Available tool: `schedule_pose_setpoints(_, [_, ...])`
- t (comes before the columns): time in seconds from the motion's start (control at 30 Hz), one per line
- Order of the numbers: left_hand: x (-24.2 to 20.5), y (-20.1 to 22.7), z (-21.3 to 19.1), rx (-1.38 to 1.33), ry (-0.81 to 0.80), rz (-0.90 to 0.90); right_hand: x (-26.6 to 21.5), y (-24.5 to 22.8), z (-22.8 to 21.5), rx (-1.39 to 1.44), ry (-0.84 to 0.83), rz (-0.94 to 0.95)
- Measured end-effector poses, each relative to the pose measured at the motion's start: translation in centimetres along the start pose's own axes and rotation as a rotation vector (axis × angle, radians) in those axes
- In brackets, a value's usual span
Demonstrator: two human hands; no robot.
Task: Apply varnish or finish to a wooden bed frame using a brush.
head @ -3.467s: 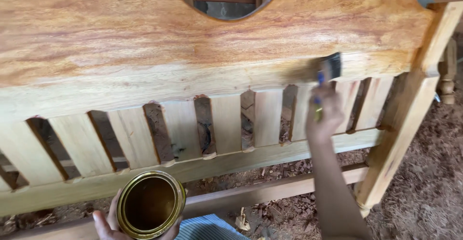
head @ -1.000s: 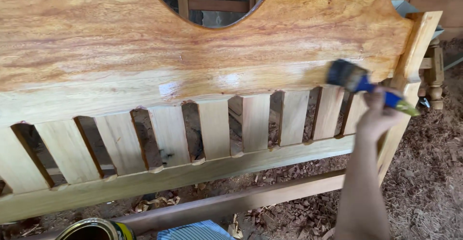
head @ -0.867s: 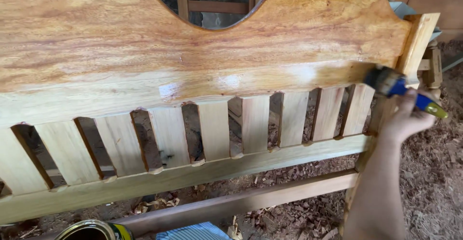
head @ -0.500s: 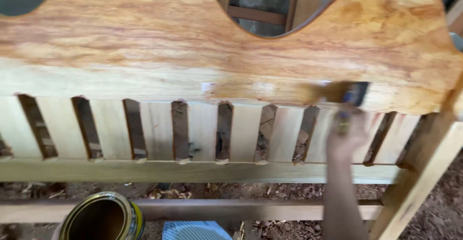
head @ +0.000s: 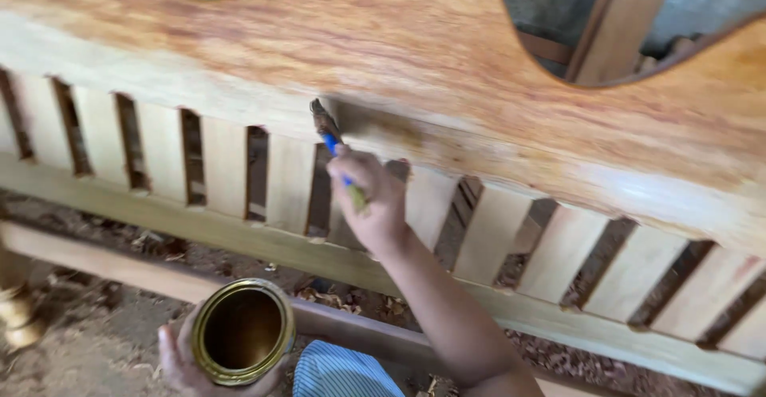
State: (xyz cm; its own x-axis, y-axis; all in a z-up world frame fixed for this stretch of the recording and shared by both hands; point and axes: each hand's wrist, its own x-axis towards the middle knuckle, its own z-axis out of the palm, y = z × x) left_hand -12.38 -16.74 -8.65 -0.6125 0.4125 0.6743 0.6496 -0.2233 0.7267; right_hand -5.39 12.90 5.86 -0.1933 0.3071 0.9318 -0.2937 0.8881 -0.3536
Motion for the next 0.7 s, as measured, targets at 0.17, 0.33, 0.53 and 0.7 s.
schedule_pose_setpoints(0.17, [4.0, 0.8, 0.1, 0.075, 0.019, 0.012, -0.8, 3.9, -6.9, -0.005, 0.053, 0.027])
schedule_pose_setpoints(0.33, [3.5, -0.6, -1.0, 0.197, -0.034, -0.054, -5.8, 2.5, -21.7, -0.401, 0.158, 0.082])
schedule_pose_setpoints(0.53, [3.5, -0.6, -1.0, 0.235, -0.024, -0.077, -7.4, -7.3, -29.0, -0.780, 0.143, 0.080])
schedule_pose_setpoints(0.7, [3.7, -0.2, -0.6, 0.122, 0.017, -0.059, -4.5, -4.8, -21.8, -0.918, 0.096, 0.110])
